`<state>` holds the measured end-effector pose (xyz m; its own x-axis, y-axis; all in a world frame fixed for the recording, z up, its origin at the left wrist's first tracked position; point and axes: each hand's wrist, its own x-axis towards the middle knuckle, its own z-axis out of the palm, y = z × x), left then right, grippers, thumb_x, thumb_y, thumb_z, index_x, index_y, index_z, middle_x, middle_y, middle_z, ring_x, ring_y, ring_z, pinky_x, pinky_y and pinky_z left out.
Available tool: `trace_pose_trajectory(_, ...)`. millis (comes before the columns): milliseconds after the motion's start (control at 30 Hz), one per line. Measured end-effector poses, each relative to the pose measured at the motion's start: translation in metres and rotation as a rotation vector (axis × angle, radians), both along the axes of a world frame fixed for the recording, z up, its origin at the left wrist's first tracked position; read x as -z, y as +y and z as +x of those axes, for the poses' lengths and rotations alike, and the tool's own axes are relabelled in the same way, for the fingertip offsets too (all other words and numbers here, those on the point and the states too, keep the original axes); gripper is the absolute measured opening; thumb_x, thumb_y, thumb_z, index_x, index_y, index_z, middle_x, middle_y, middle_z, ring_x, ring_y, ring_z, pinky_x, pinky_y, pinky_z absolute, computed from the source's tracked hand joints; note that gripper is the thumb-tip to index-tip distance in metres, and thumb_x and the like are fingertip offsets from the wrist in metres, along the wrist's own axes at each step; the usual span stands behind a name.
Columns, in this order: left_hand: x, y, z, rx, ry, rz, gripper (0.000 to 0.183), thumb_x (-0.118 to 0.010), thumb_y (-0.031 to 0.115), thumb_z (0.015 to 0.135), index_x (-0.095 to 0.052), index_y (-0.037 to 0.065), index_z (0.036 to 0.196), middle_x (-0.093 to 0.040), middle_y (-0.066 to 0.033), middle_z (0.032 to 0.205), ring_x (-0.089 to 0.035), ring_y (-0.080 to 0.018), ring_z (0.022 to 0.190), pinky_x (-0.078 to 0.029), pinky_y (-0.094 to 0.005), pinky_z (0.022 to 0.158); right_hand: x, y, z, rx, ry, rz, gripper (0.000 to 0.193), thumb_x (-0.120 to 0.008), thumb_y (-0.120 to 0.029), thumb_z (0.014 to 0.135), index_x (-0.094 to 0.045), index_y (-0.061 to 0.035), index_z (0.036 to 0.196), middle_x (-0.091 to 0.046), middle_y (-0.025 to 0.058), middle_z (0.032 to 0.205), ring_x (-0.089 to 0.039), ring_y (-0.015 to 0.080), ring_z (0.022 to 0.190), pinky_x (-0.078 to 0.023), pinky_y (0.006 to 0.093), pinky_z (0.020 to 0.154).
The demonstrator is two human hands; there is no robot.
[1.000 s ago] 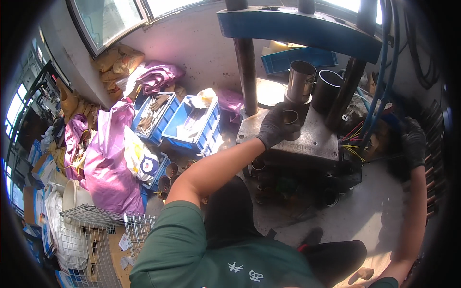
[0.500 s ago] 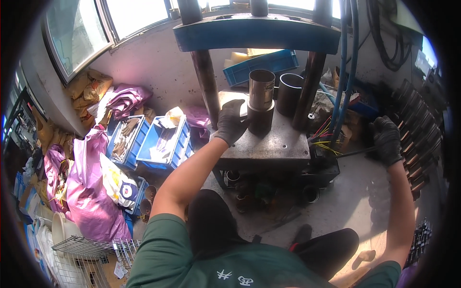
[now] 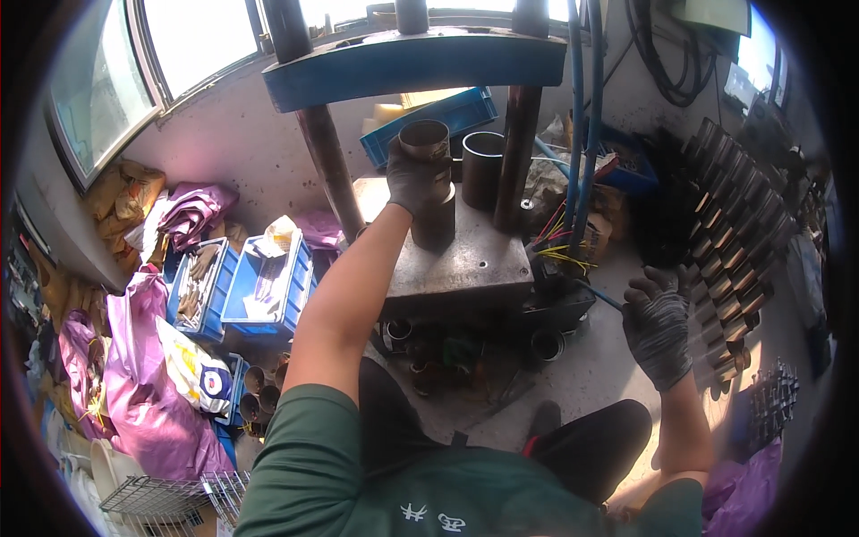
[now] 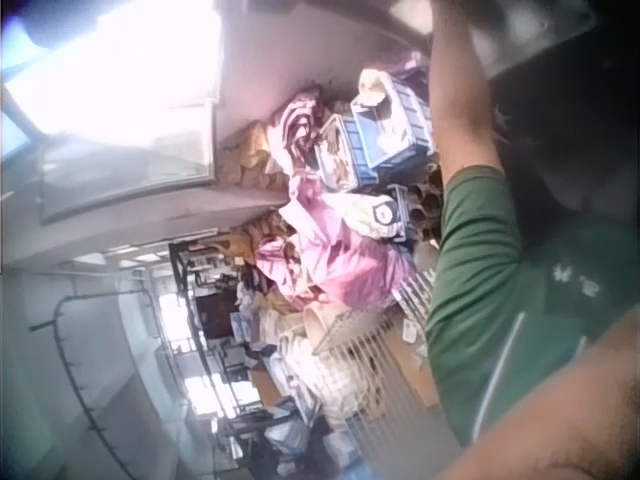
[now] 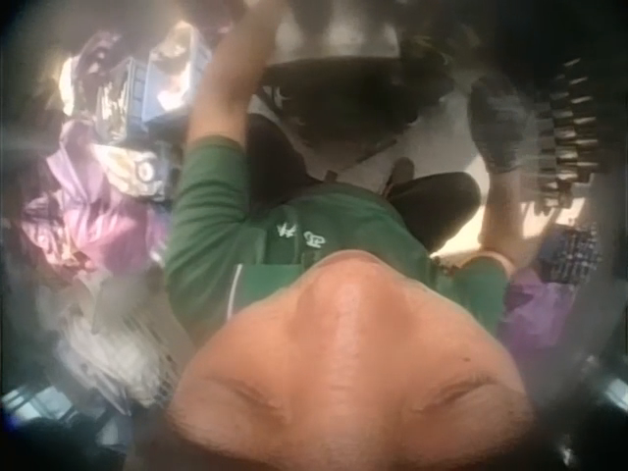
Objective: The person uses a hydraulic press to shape metal tubes and then places them into a storage area.
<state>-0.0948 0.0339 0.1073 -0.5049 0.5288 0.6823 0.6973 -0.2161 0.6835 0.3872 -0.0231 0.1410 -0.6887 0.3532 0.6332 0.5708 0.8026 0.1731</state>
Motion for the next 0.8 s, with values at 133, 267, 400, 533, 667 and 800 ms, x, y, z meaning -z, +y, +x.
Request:
trace_pose_trajectory(133,-0.020,0.000,0.003,-0.149,0.381,0.173,0.043,-0.079,0.019,0.077,-0.069,0.005,0.116,-0.070,-0.0110,0.112,-0.069,-0.0249,0.102,-0.055,-0.0340,0.090,0.014,-0.024,-0.040,-0.356,0.052,-0.307,0.030,-0.072,-0.007,0.080,-0.067,-0.0059,0.110,-0.070,0.0139,0.108,-0.066,0.0369,0.109,-0.051,0.0505,0.100)
trace_pose_trajectory(267,0.011,-0.058,0.051,0.699,-0.634,0.367,0.057,-0.073,0.031,0.093,-0.052,0.006,0.140,-0.064,-0.0132,0.126,-0.064,-0.0306,0.118,-0.056,-0.0446,0.098,0.064,-0.008,-0.074,-0.432,0.040,-0.678,0.042,-0.072,-0.008,0.082,-0.066,-0.0033,0.124,-0.069,0.0173,0.114,-0.065,0.0403,0.113,-0.053,0.0437,0.101)
trace_pose_trajectory(400,0.094,-0.123,0.106,0.895,-1.478,0.343,0.093,-0.067,0.070,0.086,-0.040,0.007,0.148,-0.056,-0.0190,0.135,-0.059,-0.0371,0.123,-0.050,-0.0506,0.111,0.113,0.021,-0.077,-0.324,-0.123,-0.961,0.049,-0.071,-0.013,0.086,-0.063,-0.0026,0.134,-0.067,0.0223,0.124,-0.063,0.0404,0.120,-0.050,0.0425,0.107)
trace_pose_trajectory(533,0.157,-0.153,0.130,1.086,-2.168,0.291,0.101,-0.073,0.068,0.082,-0.035,0.006,0.151,-0.049,-0.0209,0.138,-0.052,-0.0359,0.127,-0.047,-0.0482,0.113,0.135,0.038,-0.082,-0.198,-0.224,-1.148,0.049,-0.067,-0.022,0.091,-0.062,-0.0015,0.136,-0.065,0.0251,0.132,-0.061,0.0377,0.127,-0.048,0.0417,0.110)
trace_pose_trajectory(667,0.170,-0.159,0.138,1.137,-2.063,0.015,0.110,-0.064,0.088,0.074,-0.045,0.009,0.147,-0.055,-0.0166,0.136,-0.056,-0.0321,0.127,-0.048,-0.0466,0.111,0.138,0.038,-0.092,-0.126,-0.336,-1.189,0.049,-0.067,-0.027,0.092,-0.063,-0.0015,0.134,-0.069,0.0227,0.127,-0.064,0.0367,0.123,-0.049,0.0422,0.108)
trace_pose_trajectory(800,0.157,-0.158,0.142,1.003,-2.211,0.136,0.107,-0.077,0.069,0.078,-0.034,0.005,0.151,-0.048,-0.0218,0.136,-0.052,-0.0369,0.127,-0.048,-0.0497,0.111,0.142,0.040,-0.097,-0.145,-0.285,-1.180,0.044,-0.069,-0.025,0.093,-0.066,-0.0019,0.130,-0.071,0.0212,0.124,-0.066,0.0366,0.119,-0.051,0.0412,0.105)
